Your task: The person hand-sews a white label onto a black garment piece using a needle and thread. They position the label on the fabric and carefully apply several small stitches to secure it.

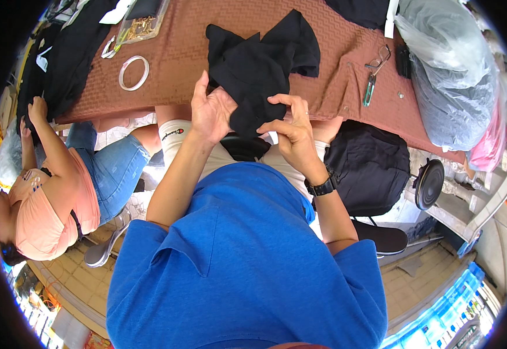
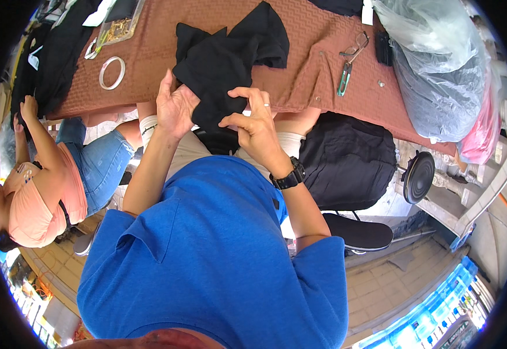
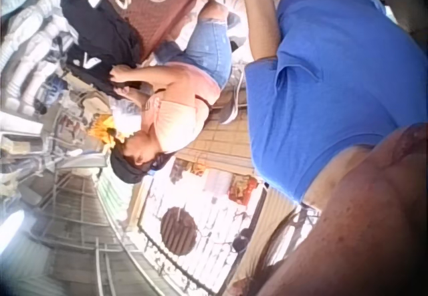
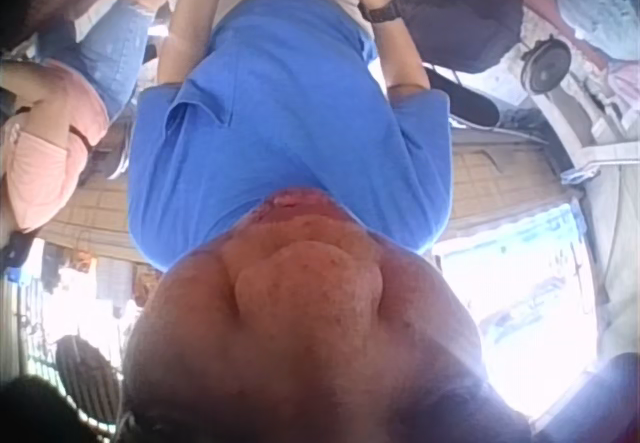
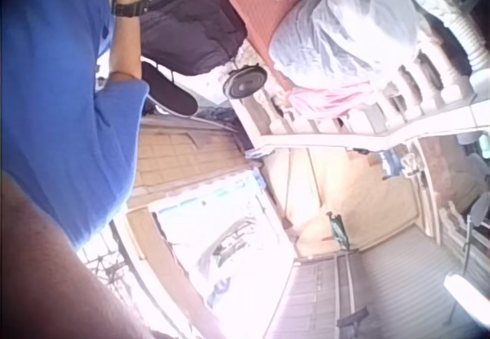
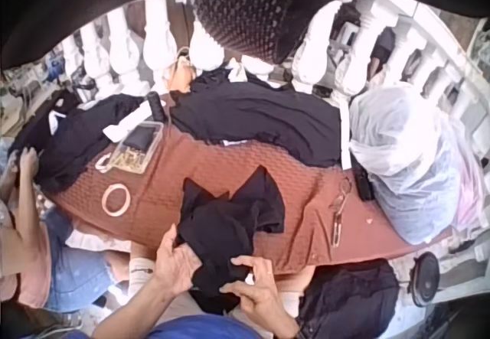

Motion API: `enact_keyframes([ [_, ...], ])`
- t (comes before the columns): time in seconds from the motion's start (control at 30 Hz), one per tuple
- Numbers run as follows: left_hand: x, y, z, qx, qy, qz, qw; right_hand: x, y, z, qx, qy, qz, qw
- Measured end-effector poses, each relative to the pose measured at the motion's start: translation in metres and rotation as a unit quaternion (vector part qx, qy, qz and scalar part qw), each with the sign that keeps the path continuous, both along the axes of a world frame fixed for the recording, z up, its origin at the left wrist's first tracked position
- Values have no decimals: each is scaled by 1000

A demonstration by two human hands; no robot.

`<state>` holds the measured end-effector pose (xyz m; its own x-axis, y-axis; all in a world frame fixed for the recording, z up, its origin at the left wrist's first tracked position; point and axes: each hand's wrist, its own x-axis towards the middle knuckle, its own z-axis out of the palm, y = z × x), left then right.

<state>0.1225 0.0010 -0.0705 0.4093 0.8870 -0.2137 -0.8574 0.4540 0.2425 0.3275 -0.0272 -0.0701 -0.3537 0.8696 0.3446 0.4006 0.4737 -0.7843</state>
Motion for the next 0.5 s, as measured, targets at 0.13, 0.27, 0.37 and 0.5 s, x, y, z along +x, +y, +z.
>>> enact_keyframes([
  [0.13,17,2,1,-15,214,71,974,6,-4,7,29,-152,-73,985],
  [0.27,27,0,10,28,257,98,961,6,13,30,98,-99,-189,972],
  [0.37,30,-3,19,37,259,90,961,-3,32,31,108,9,-158,981],
  [0.5,36,-5,20,41,284,111,951,-20,37,30,19,83,-169,982],
])
